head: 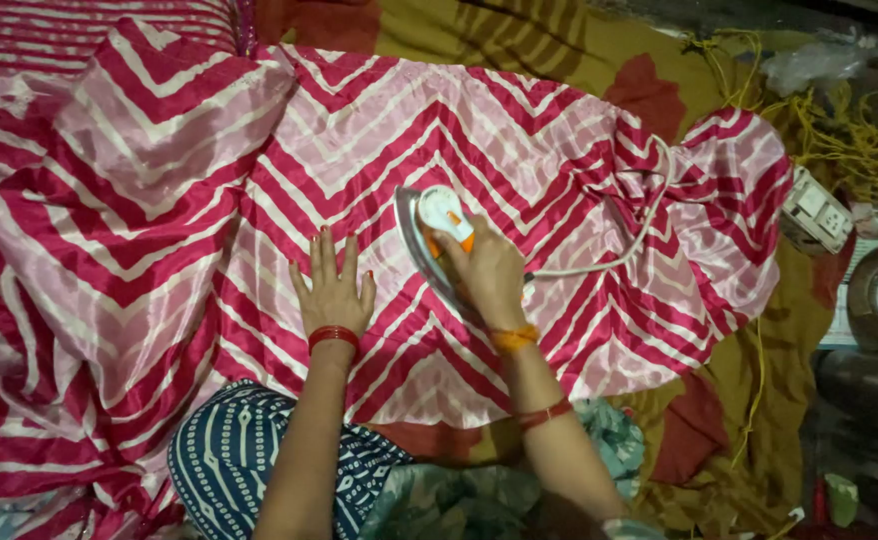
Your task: The recorder is ironing a pink and white zigzag patterned cloth on a bed.
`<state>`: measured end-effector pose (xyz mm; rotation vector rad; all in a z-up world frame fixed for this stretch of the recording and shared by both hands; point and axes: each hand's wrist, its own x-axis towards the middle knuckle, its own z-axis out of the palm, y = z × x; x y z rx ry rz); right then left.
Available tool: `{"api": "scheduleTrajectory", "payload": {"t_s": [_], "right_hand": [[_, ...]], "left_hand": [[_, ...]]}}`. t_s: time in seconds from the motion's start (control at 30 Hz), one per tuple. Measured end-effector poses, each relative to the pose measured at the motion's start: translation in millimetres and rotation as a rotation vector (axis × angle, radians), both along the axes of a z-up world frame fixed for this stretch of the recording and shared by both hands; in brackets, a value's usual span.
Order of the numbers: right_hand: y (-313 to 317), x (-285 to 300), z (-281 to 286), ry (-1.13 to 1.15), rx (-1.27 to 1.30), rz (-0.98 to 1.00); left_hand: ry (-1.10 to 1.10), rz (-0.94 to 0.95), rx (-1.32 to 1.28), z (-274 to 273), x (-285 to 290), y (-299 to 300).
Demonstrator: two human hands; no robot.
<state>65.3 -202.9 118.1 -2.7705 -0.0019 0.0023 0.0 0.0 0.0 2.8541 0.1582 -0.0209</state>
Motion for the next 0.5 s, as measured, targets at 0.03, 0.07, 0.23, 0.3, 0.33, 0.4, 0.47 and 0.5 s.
{"api": "scheduleTrajectory", "payload": {"t_s": [0.03,0.07,0.23,0.3,0.33,0.4,0.47,0.5], "right_hand": [[-0.4,6.9,-3.0,0.001,0.001,0.000],[-0.8,13.7,-5.9,-0.081,0.015,0.001],[3.1,45.3,-3.1,-0.128,0.019,-0.072],[3.8,57.4,-1.4,-0.107,0.054,-0.115],[2.4,59.0,-4.8,-0.114,0.054,-0.109],[-3.7,59.3,-11.8,-0.094,0.056,-0.089],[-24.2,54.8,-37.4,-0.093,0.118,-0.028],[-35.4,51.3,-50.6,-0.083,0.182,0.039]], "left_hand": [[0.001,0.000,0.001,-1.1,-1.1,0.2],[-0.017,0.003,-0.007,-2.1,-2.2,0.2],[-0.015,0.009,-0.015,3.2,-1.9,0.1],[-0.010,0.006,-0.007,7.0,-0.2,0.8],[-0.017,0.011,-0.008,6.6,0.0,1.9],[-0.035,0.006,-0.012,5.3,-1.3,1.2],[-0.041,0.008,-0.020,3.1,-0.5,1.1],[-0.040,0.017,-0.027,1.3,-1.5,0.0]]}}
